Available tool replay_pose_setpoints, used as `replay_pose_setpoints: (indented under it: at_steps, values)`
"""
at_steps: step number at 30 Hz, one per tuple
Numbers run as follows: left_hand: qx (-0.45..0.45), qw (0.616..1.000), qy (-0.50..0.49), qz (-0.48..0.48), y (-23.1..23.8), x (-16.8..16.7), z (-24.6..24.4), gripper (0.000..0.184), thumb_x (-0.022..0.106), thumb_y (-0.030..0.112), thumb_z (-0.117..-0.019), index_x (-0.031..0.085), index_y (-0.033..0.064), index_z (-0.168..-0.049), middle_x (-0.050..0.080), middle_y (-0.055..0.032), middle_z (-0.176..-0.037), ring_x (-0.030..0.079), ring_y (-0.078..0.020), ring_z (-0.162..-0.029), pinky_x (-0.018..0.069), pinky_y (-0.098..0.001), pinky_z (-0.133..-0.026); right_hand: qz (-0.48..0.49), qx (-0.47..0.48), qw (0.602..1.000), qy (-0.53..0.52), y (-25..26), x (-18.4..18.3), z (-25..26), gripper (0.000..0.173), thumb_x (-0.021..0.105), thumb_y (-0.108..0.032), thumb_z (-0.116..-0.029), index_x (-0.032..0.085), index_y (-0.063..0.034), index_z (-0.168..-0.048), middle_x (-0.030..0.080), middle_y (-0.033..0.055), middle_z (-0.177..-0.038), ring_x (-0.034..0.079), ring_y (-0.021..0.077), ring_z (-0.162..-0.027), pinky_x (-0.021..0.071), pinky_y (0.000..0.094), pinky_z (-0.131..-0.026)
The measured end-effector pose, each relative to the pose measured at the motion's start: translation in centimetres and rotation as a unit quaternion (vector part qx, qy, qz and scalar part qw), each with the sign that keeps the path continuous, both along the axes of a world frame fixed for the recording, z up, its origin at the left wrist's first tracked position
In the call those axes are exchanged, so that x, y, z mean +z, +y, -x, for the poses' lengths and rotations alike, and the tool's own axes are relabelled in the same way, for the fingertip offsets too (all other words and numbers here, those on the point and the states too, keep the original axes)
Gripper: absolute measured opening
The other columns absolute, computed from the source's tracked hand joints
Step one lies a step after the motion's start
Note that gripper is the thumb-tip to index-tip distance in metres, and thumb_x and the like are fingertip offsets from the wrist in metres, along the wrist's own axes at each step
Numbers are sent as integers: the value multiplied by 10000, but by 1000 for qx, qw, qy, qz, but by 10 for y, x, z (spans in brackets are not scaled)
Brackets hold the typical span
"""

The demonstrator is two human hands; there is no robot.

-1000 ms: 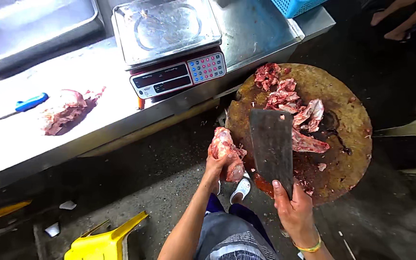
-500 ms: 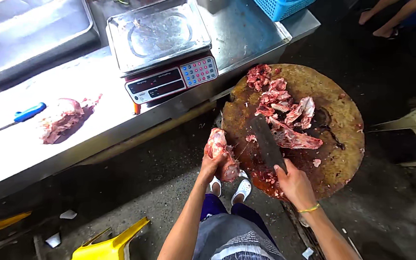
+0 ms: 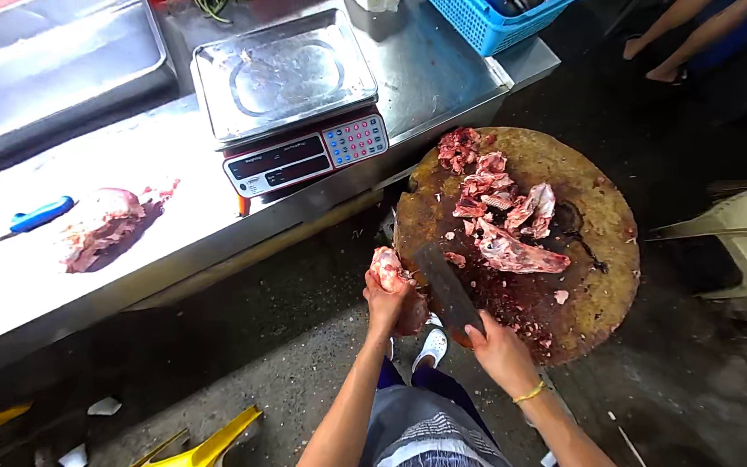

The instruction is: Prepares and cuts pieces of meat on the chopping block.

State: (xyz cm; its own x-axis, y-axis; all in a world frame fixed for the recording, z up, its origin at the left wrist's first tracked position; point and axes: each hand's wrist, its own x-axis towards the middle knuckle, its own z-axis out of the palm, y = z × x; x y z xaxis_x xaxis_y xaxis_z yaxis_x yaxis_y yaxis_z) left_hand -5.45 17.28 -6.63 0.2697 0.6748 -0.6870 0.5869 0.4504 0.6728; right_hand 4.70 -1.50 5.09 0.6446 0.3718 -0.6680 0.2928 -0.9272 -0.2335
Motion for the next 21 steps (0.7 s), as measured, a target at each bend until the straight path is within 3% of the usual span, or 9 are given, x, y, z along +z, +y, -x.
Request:
replay_pose_setpoints:
  at_steps: [2,5,10,12,14,16,18,20,21]
  values:
    - [32,999,-24,37,2,-11,-3,1169,928,331,-690,225,81,-1590,518,-303,-1397,585,-397,-1237,527,-551,-1006,-22,-17,998,-54,-9,4,-16,427,528,-323,-1055,591,-106,-1418,732,237,-991,714,444,-947,543,642,-822]
    - [106,974,-140,145,8,-30,8,855,818,203,-846,330,45,-1530,660,-260,-1203,706,-338,-1030,601,-520,-883,-114,-75,982,-130,-33,9,-31,409,572,-299,-1037,641,-50,-1355,724,274,-992,707,475,-936,521,699,-820]
    - [149,900,-287,293,11,-79,27,488,489,343,-1064,439,77,-1469,703,-188,-1133,711,-279,-991,602,-479,-865,-221,-190,914,-281,-62,18,-37,464,600,-226,-1025,589,139,-1311,657,375,-1143,687,462,-1002,511,638,-924]
    - [149,864,-356,322,11,-89,35,468,413,400,-1050,477,93,-1397,721,-131,-1068,723,-223,-941,617,-426,-818,-191,-242,897,-317,-71,10,-51,502,587,-229,-1030,540,129,-1379,615,364,-1273,658,431,-1124,492,571,-1010]
    - [180,833,-405,331,11,-82,43,451,478,426,-990,560,71,-1255,744,-116,-960,742,-208,-847,634,-395,-735,-132,-276,892,-332,-83,2,-70,519,549,-213,-1033,492,54,-1474,541,287,-1457,534,388,-1370,372,523,-1173]
    - [210,812,-440,322,14,-64,53,432,573,459,-944,626,78,-1142,760,-108,-905,756,-207,-803,643,-386,-695,-56,-284,895,-338,-95,-12,-94,540,491,-233,-1034,452,-76,-1550,518,203,-1519,498,390,-1404,358,601,-1154]
    - [203,796,-472,320,16,-49,67,548,597,588,-912,659,105,-1165,767,-116,-964,757,-228,-842,641,-403,-705,-11,-274,904,-327,-107,-28,-113,550,443,-274,-1046,414,-167,-1585,523,177,-1523,528,423,-1365,389,678,-1084]
    - [161,793,-488,326,20,-38,75,791,556,764,-845,611,112,-1290,743,-160,-1102,745,-289,-905,629,-435,-697,-24,-258,917,-304,-110,-42,-128,543,428,-314,-1065,410,-163,-1587,518,191,-1523,530,450,-1352,392,702,-1062]
    - [139,789,-496,334,22,-31,76,922,623,824,-754,595,115,-1342,723,-183,-1174,740,-322,-937,627,-454,-703,-49,-254,924,-282,-108,-46,-131,546,442,-343,-1076,414,-139,-1582,501,213,-1530,505,458,-1374,370,694,-1092]
